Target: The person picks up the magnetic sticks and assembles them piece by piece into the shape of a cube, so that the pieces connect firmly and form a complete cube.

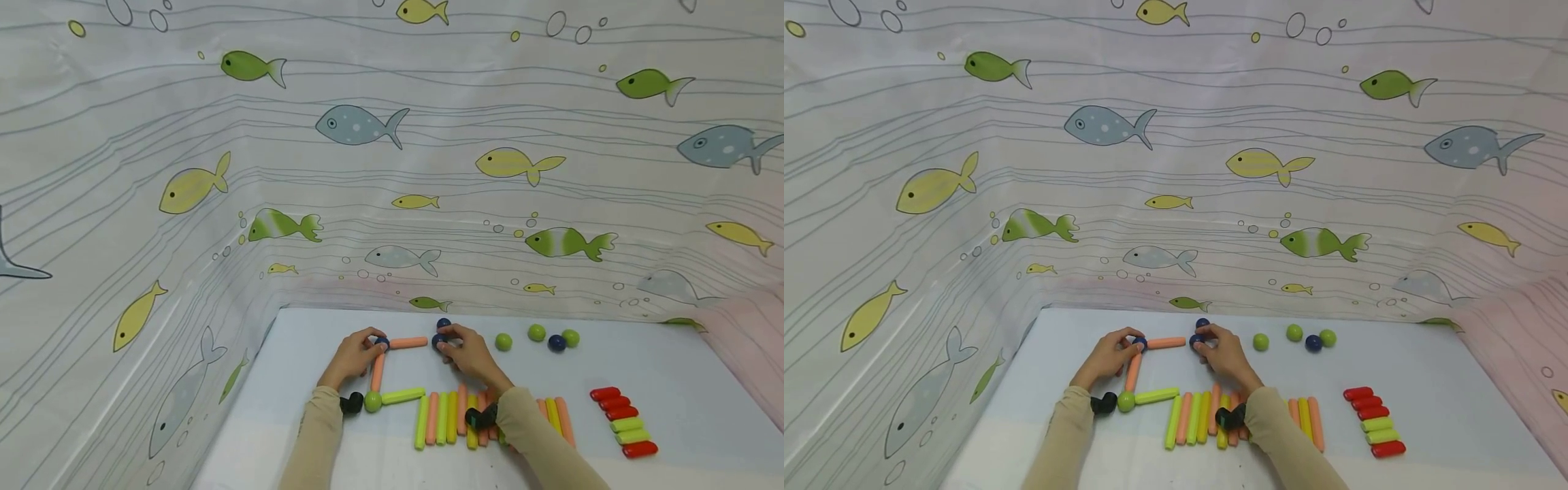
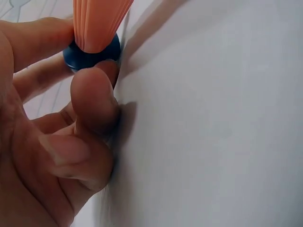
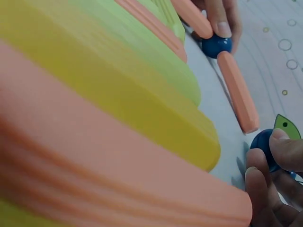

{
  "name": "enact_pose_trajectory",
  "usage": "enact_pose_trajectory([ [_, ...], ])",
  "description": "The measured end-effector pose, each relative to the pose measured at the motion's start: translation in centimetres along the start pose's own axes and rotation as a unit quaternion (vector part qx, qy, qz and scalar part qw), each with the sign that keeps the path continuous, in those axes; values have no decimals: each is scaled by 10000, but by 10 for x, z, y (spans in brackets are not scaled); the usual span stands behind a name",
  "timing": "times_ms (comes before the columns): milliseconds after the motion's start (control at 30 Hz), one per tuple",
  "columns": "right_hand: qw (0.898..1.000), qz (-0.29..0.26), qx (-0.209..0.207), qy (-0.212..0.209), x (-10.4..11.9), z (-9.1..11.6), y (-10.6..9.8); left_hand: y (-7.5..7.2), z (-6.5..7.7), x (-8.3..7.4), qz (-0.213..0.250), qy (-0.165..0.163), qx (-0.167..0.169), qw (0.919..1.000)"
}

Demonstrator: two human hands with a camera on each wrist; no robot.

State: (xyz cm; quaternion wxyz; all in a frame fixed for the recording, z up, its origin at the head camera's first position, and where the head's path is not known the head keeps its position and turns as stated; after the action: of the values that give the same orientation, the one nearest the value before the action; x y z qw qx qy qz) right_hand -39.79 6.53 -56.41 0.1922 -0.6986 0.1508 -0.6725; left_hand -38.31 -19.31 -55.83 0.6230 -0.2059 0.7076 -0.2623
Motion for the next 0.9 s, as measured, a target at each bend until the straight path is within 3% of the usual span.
enact_pose_trajectory([
  [367,9985,-496,-130,208,-1,-7,10,-2,-1,8,391,-117,76,9991],
  [900,9956,-738,-347,461,-4,-7,13,-1,-2,7,310,-96,60,9995],
])
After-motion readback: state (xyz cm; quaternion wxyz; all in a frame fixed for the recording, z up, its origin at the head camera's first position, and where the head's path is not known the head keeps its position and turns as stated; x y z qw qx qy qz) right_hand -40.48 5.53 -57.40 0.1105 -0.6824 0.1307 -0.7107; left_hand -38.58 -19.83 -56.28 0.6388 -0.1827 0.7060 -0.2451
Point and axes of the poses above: each hand's wrist, its own z-axis away from the middle knuckle, its own y-axis out of the palm, x = y × z, the point moved 9 cm from there along -z, towards the middle knuckle, and after that the axes turned 9 degrees about -x, right-handed, at the moved point
